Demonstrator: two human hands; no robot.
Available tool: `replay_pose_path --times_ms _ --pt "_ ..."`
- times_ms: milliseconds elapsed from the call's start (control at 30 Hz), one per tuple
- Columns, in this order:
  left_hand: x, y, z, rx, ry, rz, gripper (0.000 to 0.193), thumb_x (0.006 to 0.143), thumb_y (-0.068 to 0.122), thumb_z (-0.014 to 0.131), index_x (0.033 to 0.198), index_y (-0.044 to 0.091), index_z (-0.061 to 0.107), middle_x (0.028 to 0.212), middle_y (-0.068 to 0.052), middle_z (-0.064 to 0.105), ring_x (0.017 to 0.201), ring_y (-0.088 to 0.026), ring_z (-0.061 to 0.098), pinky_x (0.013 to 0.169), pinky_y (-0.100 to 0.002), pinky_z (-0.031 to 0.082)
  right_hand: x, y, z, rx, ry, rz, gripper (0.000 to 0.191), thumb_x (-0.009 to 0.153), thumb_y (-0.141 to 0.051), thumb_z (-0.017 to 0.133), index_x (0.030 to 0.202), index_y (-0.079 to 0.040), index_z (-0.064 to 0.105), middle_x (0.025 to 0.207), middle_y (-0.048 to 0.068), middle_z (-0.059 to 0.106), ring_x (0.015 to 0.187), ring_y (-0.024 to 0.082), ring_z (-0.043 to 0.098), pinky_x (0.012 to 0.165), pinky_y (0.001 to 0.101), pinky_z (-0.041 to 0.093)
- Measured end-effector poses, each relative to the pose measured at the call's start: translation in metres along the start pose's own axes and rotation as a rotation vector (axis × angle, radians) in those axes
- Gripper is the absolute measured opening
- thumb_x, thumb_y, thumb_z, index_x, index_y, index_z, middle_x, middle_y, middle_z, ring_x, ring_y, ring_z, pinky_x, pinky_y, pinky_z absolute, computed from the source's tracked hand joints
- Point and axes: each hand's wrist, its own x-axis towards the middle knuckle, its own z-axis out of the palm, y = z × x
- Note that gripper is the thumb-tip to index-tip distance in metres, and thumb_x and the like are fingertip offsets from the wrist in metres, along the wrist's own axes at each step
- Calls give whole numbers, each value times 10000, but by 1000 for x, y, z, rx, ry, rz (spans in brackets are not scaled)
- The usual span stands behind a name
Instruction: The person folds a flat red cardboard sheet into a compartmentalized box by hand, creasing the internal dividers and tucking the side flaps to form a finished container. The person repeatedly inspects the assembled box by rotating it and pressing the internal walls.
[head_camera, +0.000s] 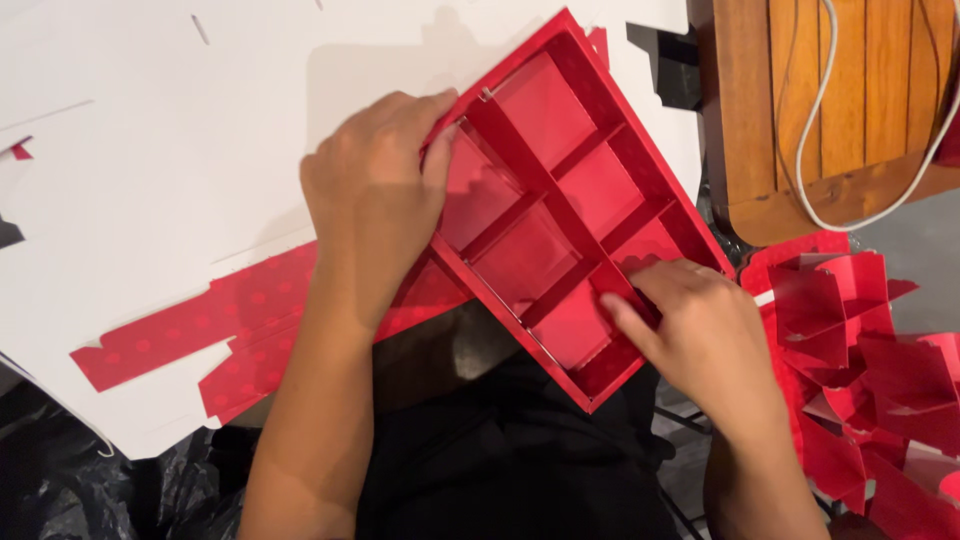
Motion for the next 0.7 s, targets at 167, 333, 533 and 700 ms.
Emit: replay_pose_path --times_ms 167,333,533,700 --pt "-2 1 0 63 8 28 158 983 165 751 1133 129 785 918 -18 719 778 -250 680 578 -387 483 -13 11 15 78 38 -15 225 907 -219 739 860 -5 687 723 165 660 608 361 640 541 440 494" --pt "-6 3 5 210 19 63 120 1003 188 767 1113 145 789 833 -7 672 681 -227 626 524 -376 436 -17 18 19 233 90 4 218 928 -150 725 834 9 610 687 165 612 596 346 634 531 429 472" --pt "-7 0 7 218 33 78 113 1005 201 773 1107 155 789 836 11 672 677 -208 622 510 -363 414 -20 23 24 206 124 -39 211 922 -139 739 876 15 602 679 174 604 590 360 629 513 429 462" --pt "-8 1 6 224 23 85 154 989 182 775 1137 146 796 821 5 661 671 -202 616 501 -362 392 -22 25 25 141 94 -83 214 934 -134 735 863 4 587 670 158 615 568 350 623 509 430 468"
